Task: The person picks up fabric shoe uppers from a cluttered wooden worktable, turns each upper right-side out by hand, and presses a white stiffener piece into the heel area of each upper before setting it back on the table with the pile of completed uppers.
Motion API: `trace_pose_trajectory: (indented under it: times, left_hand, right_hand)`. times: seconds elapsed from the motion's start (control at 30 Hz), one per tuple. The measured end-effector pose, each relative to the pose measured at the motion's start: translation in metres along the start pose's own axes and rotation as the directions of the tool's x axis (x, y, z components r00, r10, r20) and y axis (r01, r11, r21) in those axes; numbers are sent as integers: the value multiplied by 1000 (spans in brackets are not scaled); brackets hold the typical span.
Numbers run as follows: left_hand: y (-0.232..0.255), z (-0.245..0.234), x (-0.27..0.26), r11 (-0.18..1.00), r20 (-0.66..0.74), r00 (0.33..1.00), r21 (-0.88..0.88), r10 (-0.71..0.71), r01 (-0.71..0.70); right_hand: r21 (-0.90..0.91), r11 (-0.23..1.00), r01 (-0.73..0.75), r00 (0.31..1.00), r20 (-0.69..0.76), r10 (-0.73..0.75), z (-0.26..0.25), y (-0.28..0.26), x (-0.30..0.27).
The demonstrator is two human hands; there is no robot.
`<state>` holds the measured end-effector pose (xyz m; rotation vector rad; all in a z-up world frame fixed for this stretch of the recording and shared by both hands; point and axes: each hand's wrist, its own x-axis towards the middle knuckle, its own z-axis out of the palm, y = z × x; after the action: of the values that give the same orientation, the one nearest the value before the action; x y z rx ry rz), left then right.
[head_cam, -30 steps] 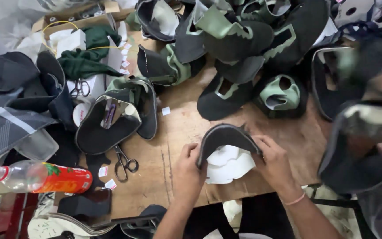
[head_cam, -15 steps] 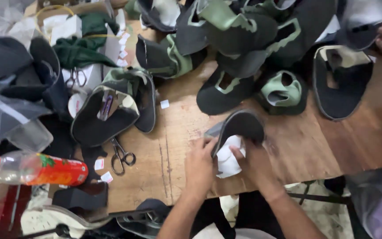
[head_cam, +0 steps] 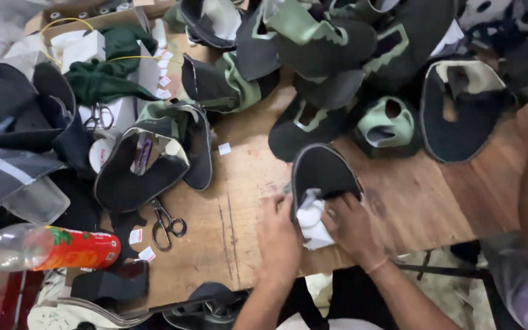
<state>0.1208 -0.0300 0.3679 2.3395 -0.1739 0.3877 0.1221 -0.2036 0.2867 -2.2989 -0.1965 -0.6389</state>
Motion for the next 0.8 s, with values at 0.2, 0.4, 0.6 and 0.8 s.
trace_pose_trajectory:
  times: [0.2,0.4,0.6,0.8]
  left_hand:
    - [-5,-1,-3,995,55,996,-74,72,-68]
    - [8,-7,-1,992,116,987,42,111,-116]
    - [7,-4,1,998,163,984,-13,68,-66]
    - [5,-1,-3,992,82,995,104,59,-67]
  right_hand:
    - [-101,992,82,991,-99,-92,-21,-43,24]
    - [-259,938,-230,970,-134,200,18,4,10]
    - [75,996,49,998,41,-52,-15,-15,15]
    - [-219,976,14,991,-129,-43,-28,-22,11]
